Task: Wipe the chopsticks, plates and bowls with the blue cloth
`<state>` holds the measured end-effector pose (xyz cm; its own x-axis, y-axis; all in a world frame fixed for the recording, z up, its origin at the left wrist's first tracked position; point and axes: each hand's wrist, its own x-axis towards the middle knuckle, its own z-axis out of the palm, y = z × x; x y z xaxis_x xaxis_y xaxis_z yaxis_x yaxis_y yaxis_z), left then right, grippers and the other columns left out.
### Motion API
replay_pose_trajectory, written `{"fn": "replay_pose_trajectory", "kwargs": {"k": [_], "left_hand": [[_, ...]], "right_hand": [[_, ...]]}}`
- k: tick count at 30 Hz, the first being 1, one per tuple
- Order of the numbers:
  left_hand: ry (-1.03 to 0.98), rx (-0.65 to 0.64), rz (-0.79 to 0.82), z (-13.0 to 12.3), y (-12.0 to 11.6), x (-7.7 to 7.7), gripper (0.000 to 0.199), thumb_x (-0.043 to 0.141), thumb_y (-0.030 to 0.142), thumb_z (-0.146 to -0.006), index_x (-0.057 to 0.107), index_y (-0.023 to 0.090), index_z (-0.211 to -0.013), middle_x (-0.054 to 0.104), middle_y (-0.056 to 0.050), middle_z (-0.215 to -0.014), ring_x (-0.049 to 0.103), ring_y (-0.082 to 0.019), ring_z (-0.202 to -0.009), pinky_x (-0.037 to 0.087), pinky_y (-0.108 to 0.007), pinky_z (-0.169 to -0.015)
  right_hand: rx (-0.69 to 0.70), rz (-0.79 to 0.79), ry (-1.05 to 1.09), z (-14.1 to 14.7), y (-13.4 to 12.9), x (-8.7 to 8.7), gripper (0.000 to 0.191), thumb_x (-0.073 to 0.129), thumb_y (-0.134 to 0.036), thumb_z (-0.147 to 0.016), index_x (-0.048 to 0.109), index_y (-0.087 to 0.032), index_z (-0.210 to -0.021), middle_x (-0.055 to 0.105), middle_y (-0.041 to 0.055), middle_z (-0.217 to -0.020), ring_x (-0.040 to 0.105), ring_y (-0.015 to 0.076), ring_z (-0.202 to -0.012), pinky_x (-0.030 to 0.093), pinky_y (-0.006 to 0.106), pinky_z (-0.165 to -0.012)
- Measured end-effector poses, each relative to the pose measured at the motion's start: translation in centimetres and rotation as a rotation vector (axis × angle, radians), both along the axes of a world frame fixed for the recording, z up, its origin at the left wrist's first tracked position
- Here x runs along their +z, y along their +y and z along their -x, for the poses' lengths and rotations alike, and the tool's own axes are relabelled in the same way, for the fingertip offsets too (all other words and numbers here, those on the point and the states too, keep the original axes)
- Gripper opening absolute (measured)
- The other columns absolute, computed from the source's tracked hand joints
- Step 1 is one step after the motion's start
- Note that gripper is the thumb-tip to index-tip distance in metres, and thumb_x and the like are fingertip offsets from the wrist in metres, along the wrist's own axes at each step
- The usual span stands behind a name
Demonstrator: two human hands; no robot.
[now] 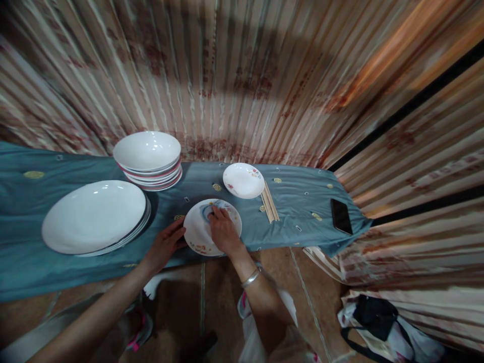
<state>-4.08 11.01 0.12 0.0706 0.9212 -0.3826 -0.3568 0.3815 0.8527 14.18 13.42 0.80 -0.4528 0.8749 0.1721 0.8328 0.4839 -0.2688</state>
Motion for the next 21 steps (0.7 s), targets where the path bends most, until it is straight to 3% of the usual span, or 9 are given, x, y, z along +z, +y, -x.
{"fn": "replay_pose_trajectory", "kwargs": {"k": [6, 11, 21], "left_hand": [[-0.01, 0.001, -0.005, 0.0, 0.0, 0.0, 0.063, 0.08, 0.04, -0.056, 0.067, 0.016, -0.113, 0.071, -0.01, -0.106, 0.065, -0.028, -0.094, 0.057, -0.04, -0.074], [-0.01, 0.008, 0.001, 0.0, 0.0, 0.0, 0.064, 0.081, 0.04, -0.055, 0.067, 0.016, -0.112, 0.07, -0.011, -0.107, 0.065, -0.029, -0.094, 0.057, -0.04, -0.073], [-0.029, -0.017, -0.001, 0.0, -0.1, 0.4, 0.064, 0.08, 0.039, -0.056, 0.067, 0.016, -0.114, 0.071, -0.01, -0.106, 0.066, -0.027, -0.092, 0.057, -0.04, -0.075]], "right_hand": [[0.116, 0.067, 0.129, 0.3, -0.3, 0.5, 0.031, 0.044, -0.001, -0.083, 0.065, -0.013, -0.102, 0.054, 0.0152, -0.133, 0.046, 0.0217, -0.127, 0.033, 0.041, -0.111], [0.182, 0.148, 0.239, 0.4, -1.3, 1.0, 0.027, 0.048, -0.001, -0.081, 0.069, -0.015, -0.088, 0.06, 0.0107, -0.125, 0.052, 0.0204, -0.119, 0.039, 0.036, -0.105], [0.188, 0.301, 0.305, -1.2, -2.5, 1.5, 0.021, 0.055, -0.005, -0.076, 0.072, -0.018, -0.075, 0.07, 0.0062, -0.105, 0.061, 0.0183, -0.107, 0.043, 0.032, -0.097]]}}
